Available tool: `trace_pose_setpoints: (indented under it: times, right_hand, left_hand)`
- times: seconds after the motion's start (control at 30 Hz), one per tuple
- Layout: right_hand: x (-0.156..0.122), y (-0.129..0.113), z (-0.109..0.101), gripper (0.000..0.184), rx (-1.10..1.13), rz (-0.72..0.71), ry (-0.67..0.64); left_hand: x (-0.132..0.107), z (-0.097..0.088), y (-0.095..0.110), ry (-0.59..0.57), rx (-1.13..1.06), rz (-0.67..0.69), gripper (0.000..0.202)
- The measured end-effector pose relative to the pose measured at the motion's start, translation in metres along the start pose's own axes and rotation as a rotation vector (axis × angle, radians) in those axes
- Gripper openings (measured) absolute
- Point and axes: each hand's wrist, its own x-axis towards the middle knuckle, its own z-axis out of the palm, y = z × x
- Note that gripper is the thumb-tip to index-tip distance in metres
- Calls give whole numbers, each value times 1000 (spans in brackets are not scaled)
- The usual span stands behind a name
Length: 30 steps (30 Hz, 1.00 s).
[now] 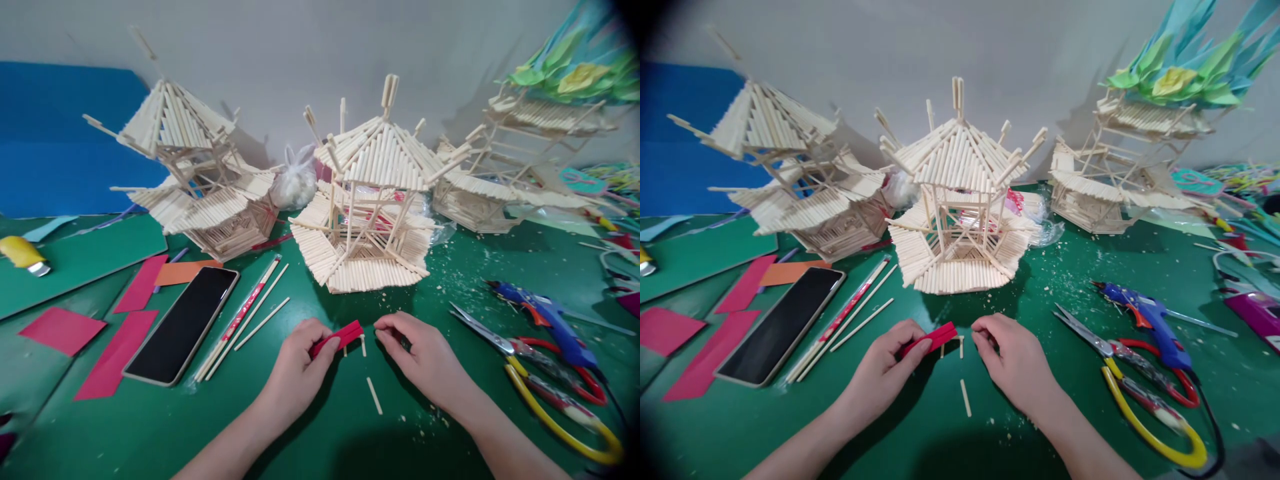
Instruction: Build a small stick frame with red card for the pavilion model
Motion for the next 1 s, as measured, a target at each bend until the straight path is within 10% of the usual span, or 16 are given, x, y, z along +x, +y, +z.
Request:
trace_pose_setpoints:
  times: [0.2, 0.57, 1.0]
  right_hand:
    - [-2, -4, 2, 15, 110, -30, 24]
    - [-2, -1, 9, 19, 222, -80, 54]
    - [-3, 4, 19, 23, 22, -188, -7]
  left_hand:
    - [0, 0, 1, -20, 69, 68, 25]
    - [0, 1, -11, 128, 842, 807, 28]
    - [-3, 8, -17, 120, 933, 800, 30]
